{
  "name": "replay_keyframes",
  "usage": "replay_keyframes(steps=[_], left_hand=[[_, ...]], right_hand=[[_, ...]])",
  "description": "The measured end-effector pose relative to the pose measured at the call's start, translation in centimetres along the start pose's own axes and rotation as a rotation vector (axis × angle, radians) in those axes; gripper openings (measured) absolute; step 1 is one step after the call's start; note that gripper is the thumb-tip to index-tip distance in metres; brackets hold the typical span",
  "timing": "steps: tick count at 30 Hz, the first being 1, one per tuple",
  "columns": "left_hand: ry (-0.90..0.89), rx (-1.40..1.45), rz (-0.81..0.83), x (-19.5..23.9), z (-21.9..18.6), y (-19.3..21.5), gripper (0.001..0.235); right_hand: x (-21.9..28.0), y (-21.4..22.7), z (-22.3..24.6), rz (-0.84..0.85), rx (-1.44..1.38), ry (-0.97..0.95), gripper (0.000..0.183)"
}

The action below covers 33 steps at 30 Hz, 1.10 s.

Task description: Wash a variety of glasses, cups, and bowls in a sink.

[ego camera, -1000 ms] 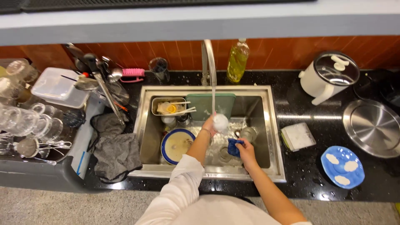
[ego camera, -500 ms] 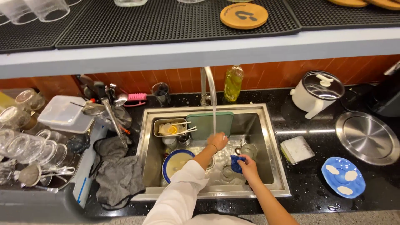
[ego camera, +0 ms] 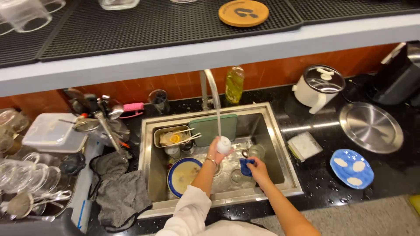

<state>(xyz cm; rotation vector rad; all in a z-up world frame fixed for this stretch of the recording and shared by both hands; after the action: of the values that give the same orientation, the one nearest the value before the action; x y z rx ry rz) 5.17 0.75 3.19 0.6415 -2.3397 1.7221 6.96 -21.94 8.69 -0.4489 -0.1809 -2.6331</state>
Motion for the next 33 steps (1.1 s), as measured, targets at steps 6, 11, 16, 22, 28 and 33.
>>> replay_keyframes(steps=[6, 11, 16, 22, 28, 33], left_hand=[[0.145, -0.036, 0.144, -0.3, 0.9, -3.3, 0.049], [0.154, -0.239, 0.115, -5.0, 3.7, -0.9, 0.056], [0.038, -0.482, -0.021, -4.8, 2.8, 0.5, 0.045], [0.138, -0.299, -0.128, 0.1, 1.1, -0.7, 0.050], [0.044, -0.038, -0.365, -2.3, 1.5, 6.7, 0.062], [-0.073, -0.361, -0.218, -1.8, 0.6, 6.0, 0.025]], right_hand=[[-0.6, 0.5, -0.9, -0.032, 0.016, 0.086, 0.021], [0.1, 1.1, -0.7, -0.049, 0.040, 0.081, 0.020], [-0.2, 0.8, -1.5, -0.024, 0.027, 0.116, 0.020], [-0.5, 0.4, -1.5, -0.001, 0.047, 0.101, 0.021], [0.5, -0.2, 0.8, 0.033, 0.041, 0.103, 0.020], [1.0, 0.1, 1.1, 0.019, 0.030, 0.064, 0.020]])
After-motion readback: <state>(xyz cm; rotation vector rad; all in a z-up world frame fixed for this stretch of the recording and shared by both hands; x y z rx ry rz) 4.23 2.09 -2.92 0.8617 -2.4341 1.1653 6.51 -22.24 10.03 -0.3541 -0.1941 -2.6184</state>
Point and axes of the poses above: each hand's wrist, its own x-axis away from the middle knuckle, its own y-axis out of the back of the hand, z = x × y, the point moved 10 cm from there along -x, towards the middle knuckle, and after that the axes turned 4 degrees about -y, right-handed, at the moved point
